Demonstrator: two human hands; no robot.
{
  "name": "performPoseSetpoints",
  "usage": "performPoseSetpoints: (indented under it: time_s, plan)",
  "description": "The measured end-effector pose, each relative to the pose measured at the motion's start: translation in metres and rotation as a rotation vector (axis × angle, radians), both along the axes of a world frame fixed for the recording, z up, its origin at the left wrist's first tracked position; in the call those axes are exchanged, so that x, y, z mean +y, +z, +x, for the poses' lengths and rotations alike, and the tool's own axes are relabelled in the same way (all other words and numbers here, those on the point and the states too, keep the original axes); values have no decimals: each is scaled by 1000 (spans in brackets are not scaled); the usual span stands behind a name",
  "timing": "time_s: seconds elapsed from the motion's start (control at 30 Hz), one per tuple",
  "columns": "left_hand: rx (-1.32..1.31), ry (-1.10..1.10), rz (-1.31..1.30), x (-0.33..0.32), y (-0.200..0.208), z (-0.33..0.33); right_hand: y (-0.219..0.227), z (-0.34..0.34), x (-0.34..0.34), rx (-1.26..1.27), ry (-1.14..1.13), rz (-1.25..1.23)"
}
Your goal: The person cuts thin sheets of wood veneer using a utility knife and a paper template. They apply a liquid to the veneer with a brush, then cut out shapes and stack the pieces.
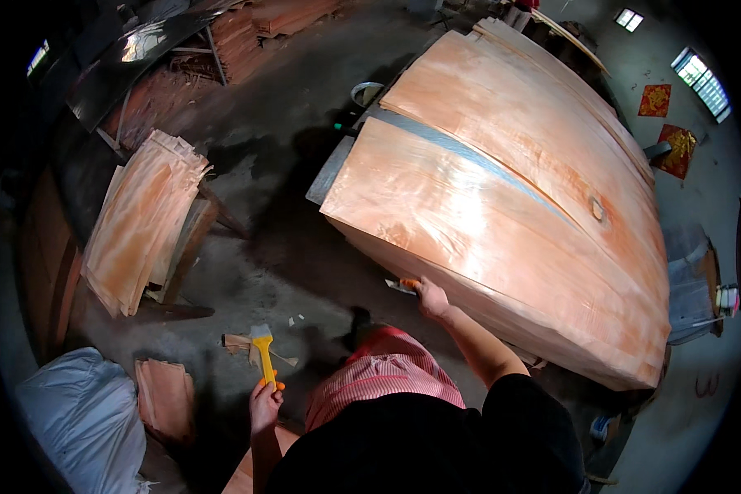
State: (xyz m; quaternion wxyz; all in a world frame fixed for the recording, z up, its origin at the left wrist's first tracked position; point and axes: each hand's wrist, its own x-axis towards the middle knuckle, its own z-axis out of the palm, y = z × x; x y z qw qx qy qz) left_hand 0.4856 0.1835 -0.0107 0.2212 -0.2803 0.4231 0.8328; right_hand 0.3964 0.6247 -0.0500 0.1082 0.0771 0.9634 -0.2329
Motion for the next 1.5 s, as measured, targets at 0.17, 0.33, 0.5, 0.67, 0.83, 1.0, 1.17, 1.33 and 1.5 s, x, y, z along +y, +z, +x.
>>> performPoseSetpoints:
  time_s: [0.17, 0.33, 0.5, 0.67, 0.83, 1.0, 1.17, 1.33, 1.5]
  plan:
    - [45, 41, -98, -14, 10, -77, 26, -109, -29, 259, 85, 51]
    - [117, -50, -99, -26, 17, -193, 25, -184, -24, 453, 61, 80]
    - [113, -166, -195, -5, 48, -331, 19, -218, -21, 331, 55, 157]
    - [141, -332, -173, 56, 77, -473, 27, -227, -24, 254, -31, 114]
    - [230, -733, -253, 136, 51, -616, 40, -243, -41, 229, -279, 37]
    - [336, -1076, -311, 259, -2, -742, 40, -267, -73, 203, -592, 12]
    - [258, -1176, -196, 375, -50, -803, 35, -301, -105, 175, -962, -20]
    - [29, -1291, -113, 398, -83, -831, 33, -331, -115, 70, -1172, 46]
    - [-212, -1305, -208, 363, -79, -831, 35, -348, -120, -98, -1277, 47]
